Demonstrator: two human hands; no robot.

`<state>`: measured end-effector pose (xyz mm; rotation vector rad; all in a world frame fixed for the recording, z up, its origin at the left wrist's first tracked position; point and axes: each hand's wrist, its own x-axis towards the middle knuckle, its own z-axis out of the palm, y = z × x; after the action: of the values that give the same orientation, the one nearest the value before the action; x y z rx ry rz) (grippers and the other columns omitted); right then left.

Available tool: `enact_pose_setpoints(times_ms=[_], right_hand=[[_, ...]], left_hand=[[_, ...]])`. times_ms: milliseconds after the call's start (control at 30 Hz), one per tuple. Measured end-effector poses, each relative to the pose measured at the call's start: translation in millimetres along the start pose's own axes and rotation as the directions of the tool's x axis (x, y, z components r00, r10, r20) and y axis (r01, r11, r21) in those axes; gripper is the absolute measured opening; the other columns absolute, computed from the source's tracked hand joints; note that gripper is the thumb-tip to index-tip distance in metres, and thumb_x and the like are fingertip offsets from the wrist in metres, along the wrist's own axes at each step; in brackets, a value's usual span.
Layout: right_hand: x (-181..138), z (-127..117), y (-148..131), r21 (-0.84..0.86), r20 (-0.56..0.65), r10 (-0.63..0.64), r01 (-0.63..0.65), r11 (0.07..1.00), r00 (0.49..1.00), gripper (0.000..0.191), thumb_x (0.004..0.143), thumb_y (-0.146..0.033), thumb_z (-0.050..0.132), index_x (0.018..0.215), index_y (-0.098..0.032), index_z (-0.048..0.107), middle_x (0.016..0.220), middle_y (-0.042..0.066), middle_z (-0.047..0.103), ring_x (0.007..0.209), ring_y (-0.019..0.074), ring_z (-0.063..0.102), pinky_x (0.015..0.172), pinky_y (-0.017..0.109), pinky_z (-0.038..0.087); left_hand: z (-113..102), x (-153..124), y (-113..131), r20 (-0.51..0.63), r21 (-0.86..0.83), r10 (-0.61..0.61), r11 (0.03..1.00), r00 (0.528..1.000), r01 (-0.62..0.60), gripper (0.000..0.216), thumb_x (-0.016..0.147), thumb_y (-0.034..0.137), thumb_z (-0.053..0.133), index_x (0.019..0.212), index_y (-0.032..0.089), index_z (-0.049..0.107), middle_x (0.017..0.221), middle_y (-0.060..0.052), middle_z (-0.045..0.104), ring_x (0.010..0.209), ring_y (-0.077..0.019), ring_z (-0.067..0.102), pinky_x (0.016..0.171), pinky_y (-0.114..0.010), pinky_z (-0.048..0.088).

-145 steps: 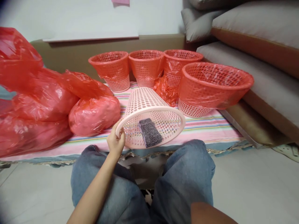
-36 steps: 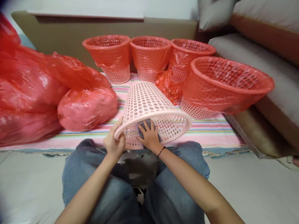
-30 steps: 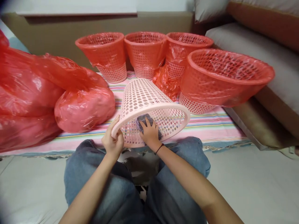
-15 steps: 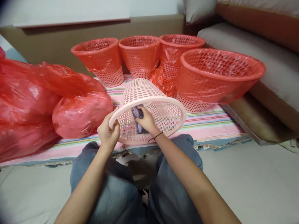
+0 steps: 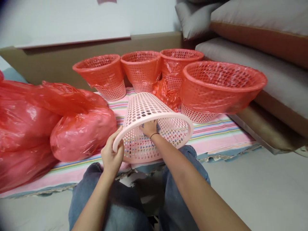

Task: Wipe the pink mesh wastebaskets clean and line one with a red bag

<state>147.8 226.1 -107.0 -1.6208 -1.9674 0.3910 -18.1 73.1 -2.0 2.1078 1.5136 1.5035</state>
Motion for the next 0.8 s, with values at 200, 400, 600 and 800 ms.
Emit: enact_pose_setpoints(times_ms=[200,400,600,800], right_hand=[[-1,1,-6,-0.036,0.057,0.043,-0.041,0.998,0.997,0.056,0.092,-0.031,0.057,0.147,-0.023,0.048,0.155,0.011,0.045,0.148,0.0338,0.026,0.121,0.057,0.019],[-15,-26,-15,-0.027,0.16,-0.028,0.033,0.999,0.987,0.053,0.084,-0.02,0.065,0.136,-0.017,0.059,0.145,0.014,0.056,0.138,0.0331,0.045,0.116,0.051,0.032],[-85,-50,-34,0.022,0.291,-0.124,0.123,0.992,0.949,0.059,0.077,-0.014,0.068,0.135,-0.01,0.06,0.146,0.018,0.054,0.135,0.0314,0.05,0.115,0.049,0.035],[-170,-70,-45,0.084,0.355,-0.148,0.126,0.988,0.923,0.064,0.07,-0.008,0.063,0.133,-0.018,0.063,0.146,0.008,0.057,0.132,0.0264,0.053,0.112,0.043,0.04]], left_hand=[[8,0,-4,-0.061,-0.027,0.024,0.999,0.998,-0.026,0.052,0.08,0.005,0.05,0.128,0.02,0.061,0.132,-0.006,0.069,0.121,-0.0191,0.066,0.101,-0.028,0.053],[15,0,-4,-0.131,-0.04,0.044,0.998,0.99,-0.049,0.051,0.079,0.004,0.048,0.126,0.019,0.063,0.129,-0.007,0.071,0.118,-0.0196,0.068,0.101,-0.03,0.053],[13,-6,-6,-0.123,-0.057,0.014,0.998,0.992,-0.021,0.054,0.076,0.005,0.048,0.126,0.019,0.062,0.128,-0.007,0.071,0.119,-0.0206,0.067,0.102,-0.032,0.053],[11,-12,-9,-0.1,-0.048,-0.001,0.999,0.995,-0.004,0.054,0.076,0.007,0.049,0.126,0.019,0.062,0.129,-0.007,0.071,0.117,-0.0211,0.068,0.099,-0.032,0.054]])
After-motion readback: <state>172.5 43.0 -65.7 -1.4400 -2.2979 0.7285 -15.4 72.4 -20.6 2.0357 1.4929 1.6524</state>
